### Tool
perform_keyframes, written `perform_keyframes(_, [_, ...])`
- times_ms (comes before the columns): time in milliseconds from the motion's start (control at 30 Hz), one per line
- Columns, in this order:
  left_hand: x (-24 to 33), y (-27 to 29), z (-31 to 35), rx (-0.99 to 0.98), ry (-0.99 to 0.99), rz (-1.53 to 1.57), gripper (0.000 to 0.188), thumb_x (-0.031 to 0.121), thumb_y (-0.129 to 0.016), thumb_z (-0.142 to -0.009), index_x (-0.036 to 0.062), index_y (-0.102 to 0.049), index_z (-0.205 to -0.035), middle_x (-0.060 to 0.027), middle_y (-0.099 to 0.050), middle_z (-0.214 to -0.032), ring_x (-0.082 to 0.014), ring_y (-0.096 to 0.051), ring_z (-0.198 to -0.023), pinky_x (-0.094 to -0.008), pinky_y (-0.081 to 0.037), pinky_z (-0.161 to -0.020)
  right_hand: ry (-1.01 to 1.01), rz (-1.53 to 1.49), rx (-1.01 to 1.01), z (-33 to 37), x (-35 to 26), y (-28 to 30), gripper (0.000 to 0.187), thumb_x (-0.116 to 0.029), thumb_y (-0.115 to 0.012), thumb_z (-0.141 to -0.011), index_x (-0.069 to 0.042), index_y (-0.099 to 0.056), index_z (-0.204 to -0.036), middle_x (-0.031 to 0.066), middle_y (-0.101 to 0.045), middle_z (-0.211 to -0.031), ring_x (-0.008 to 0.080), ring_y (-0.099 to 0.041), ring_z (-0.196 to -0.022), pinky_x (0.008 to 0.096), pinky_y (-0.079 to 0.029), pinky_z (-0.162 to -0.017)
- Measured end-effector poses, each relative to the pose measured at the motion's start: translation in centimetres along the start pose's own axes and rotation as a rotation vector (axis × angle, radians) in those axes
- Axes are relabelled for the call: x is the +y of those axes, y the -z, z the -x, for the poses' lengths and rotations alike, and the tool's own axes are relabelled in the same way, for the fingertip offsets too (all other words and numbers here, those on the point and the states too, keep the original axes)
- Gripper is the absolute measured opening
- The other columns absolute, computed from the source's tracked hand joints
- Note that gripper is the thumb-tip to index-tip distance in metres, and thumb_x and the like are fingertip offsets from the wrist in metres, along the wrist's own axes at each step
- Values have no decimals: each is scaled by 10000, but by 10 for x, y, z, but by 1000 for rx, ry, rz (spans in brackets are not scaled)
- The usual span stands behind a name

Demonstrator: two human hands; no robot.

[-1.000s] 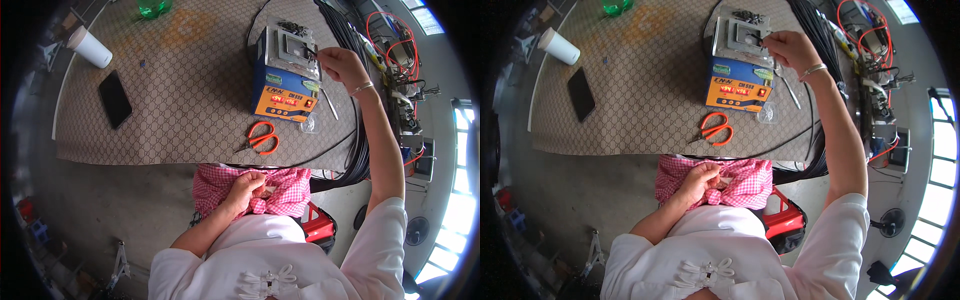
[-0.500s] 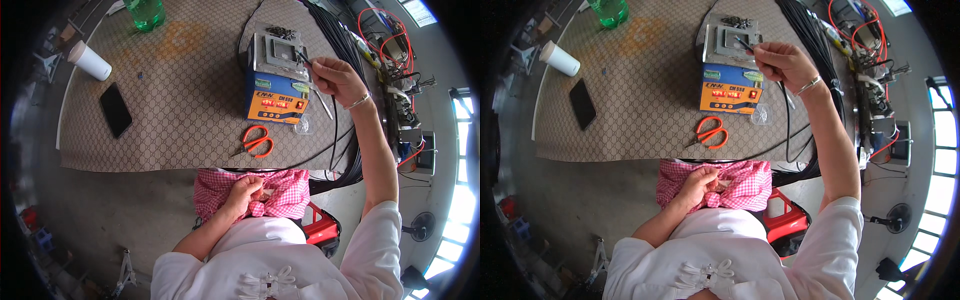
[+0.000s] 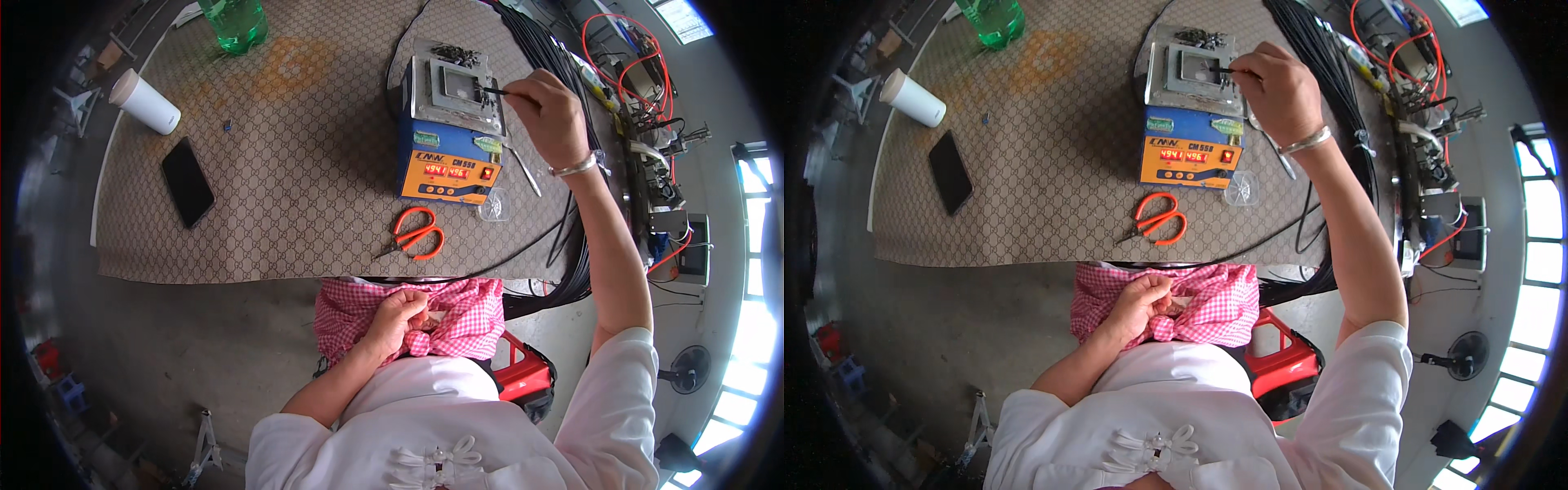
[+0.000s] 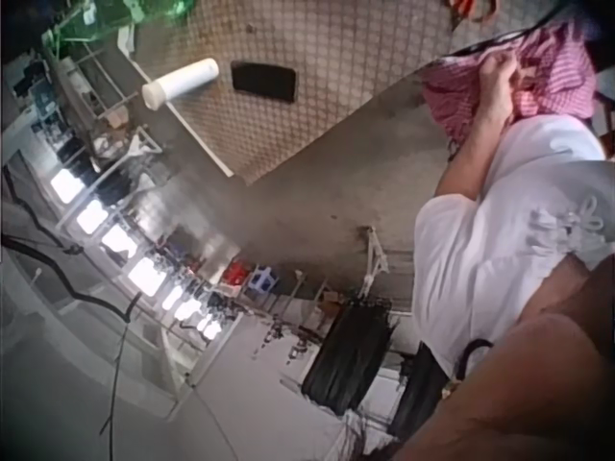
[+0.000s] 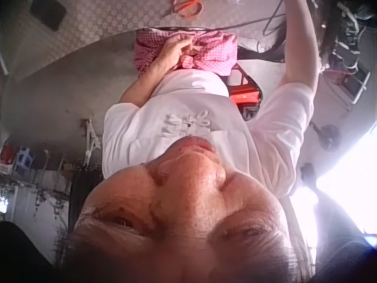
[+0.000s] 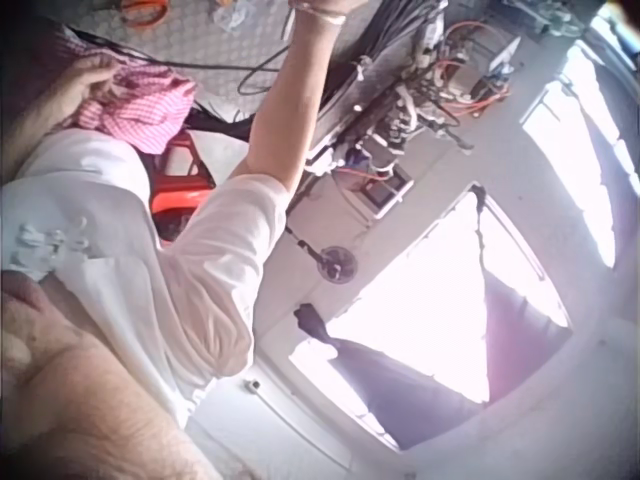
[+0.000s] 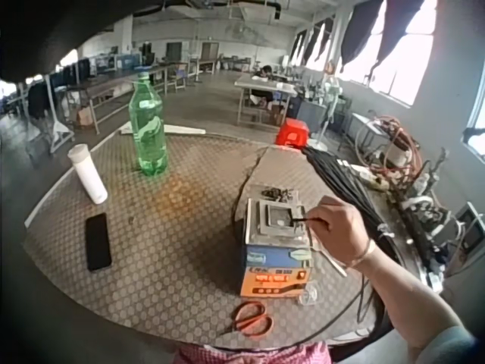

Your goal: Tinning the stripped ends of black wires using a benchtop solder pot at a manual assembly station.

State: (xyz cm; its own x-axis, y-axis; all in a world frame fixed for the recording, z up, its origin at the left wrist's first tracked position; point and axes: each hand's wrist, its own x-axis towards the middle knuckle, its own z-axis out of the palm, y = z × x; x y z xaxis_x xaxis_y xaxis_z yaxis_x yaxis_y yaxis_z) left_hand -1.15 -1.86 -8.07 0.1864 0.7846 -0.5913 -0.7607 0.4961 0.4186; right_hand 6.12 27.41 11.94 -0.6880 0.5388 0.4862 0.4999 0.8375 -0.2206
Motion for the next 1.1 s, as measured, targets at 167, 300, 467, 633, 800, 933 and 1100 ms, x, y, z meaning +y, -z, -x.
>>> perform_keyframes(167, [2,0,1,-8,15,27,88,170,-549,-841,83,-549,-861,17,-527,-676,-49,-449,-585,-176,-394,-563,134,386,-88,-13,7,-13,53,-80,-548,-699,-70,-593,-725,50,-527,-752,226,-571,-745,329,-475,-638])
perform_keyframes(300, [4,1,1,-2,30,49,96,176,-553,-841,82,-551,-859,15,-528,-673,-51,-450,-583,-177,-394,-562,163,558,-208,-23,12,-27,71,-63,-525,-694,-86,-590,-713,46,-527,-796,215,-564,-800,317,-481,-685])
perform_keyframes(467, [6,1,1,-3,41,68,98,180,-559,-839,82,-556,-843,13,-528,-665,-55,-452,-580,-178,-395,-562,226,628,-305,-31,15,-38,58,-78,-550,-705,-83,-601,-731,56,-538,-831,205,-562,-853,303,-487,-726])
perform_keyframes(633, [7,3,-1,-19,54,76,100,162,-539,-850,66,-539,-874,-1,-517,-690,-71,-448,-594,-197,-411,-589,227,693,-357,-37,12,-43,70,-58,-543,-681,-103,-580,-720,22,-513,-790,166,-557,-830,274,-476,-717])
perform_keyframes(800, [7,3,0,-28,44,85,107,158,-531,-853,57,-533,-888,-9,-516,-691,-80,-449,-598,-205,-415,-594,241,773,-407,-39,15,-48,82,-63,-546,-690,-113,-592,-735,26,-517,-808,164,-559,-837,274,-479,-714])
perform_keyframes(933, [7,3,0,-20,47,82,108,156,-528,-854,55,-533,-891,-9,-516,-692,-80,-449,-599,-205,-415,-597,224,764,-411,-40,14,-49,88,-67,-546,-697,-116,-599,-748,30,-518,-816,167,-562,-837,279,-480,-706])
perform_keyframes(1100, [6,3,0,-36,47,60,104,164,-532,-853,64,-539,-881,1,-516,-695,-70,-446,-599,-198,-413,-605,216,653,-305,-35,24,-43,68,-90,-543,-722,-85,-600,-759,41,-525,-784,192,-570,-793,300,-472,-684])
